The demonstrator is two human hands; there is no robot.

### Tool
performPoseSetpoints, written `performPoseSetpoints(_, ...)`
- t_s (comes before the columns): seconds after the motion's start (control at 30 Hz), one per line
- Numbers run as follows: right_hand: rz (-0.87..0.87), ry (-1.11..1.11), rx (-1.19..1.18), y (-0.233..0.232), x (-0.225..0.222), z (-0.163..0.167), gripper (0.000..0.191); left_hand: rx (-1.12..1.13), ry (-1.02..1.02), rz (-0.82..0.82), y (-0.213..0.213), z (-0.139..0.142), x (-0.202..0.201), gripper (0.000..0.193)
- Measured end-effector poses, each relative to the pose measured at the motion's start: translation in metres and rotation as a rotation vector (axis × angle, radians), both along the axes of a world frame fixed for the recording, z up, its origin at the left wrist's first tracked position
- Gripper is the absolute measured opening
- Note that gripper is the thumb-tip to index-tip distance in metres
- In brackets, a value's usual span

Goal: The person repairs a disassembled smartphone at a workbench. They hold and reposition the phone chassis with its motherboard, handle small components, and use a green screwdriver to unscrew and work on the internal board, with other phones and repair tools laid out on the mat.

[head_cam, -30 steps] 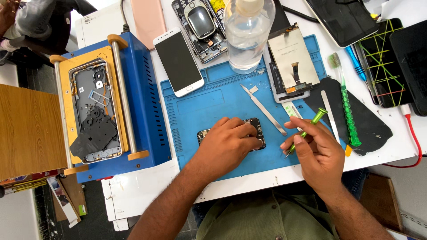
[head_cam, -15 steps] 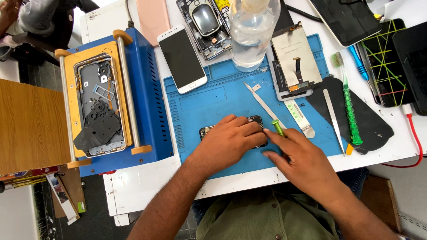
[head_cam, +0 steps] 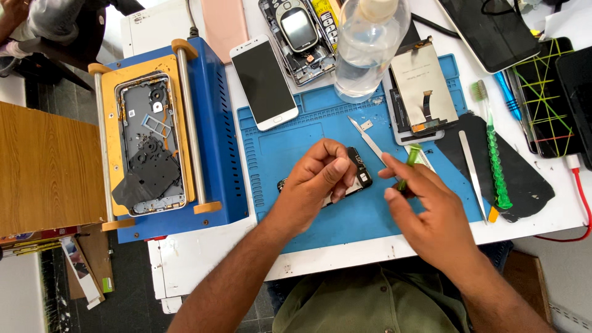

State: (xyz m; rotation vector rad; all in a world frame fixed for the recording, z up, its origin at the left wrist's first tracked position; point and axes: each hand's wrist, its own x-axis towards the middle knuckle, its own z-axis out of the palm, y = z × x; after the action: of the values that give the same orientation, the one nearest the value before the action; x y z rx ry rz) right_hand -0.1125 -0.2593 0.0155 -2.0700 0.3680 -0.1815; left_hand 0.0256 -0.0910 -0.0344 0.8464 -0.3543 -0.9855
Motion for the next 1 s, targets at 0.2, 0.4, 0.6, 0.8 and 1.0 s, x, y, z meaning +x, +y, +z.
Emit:
performPoseSetpoints(0.2,-0.091,-0.302,0.077,0.006,-0.014,0.020,0.069,-0.047,0.141,-0.140,0.001,-0.007,-0.002,0.027)
performPoseSetpoints(0.4,-0.055,-0.358,-0.051,0.012,-0.018,0.009,0.096,-0.028,0.134,-0.223,0.002,-0.007,-0.007,0.032)
performPoseSetpoints(0.6,0.005,-0.435,-0.067,0.015,-0.017,-0.007,0.098,-0.033,0.129,-0.220,0.007,-0.006,-0.007,0.031)
performPoseSetpoints(0.8,0.039,-0.442,-0.072,0.013,-0.015,-0.004,0.095,-0.010,0.096,-0.211,0.007,-0.007,-0.007,0.032)
performPoseSetpoints(1.0,0.085,-0.450,-0.133,0.013,-0.011,0.002,0.094,-0.007,0.105,-0.216,0.005,-0.008,-0.007,0.031)
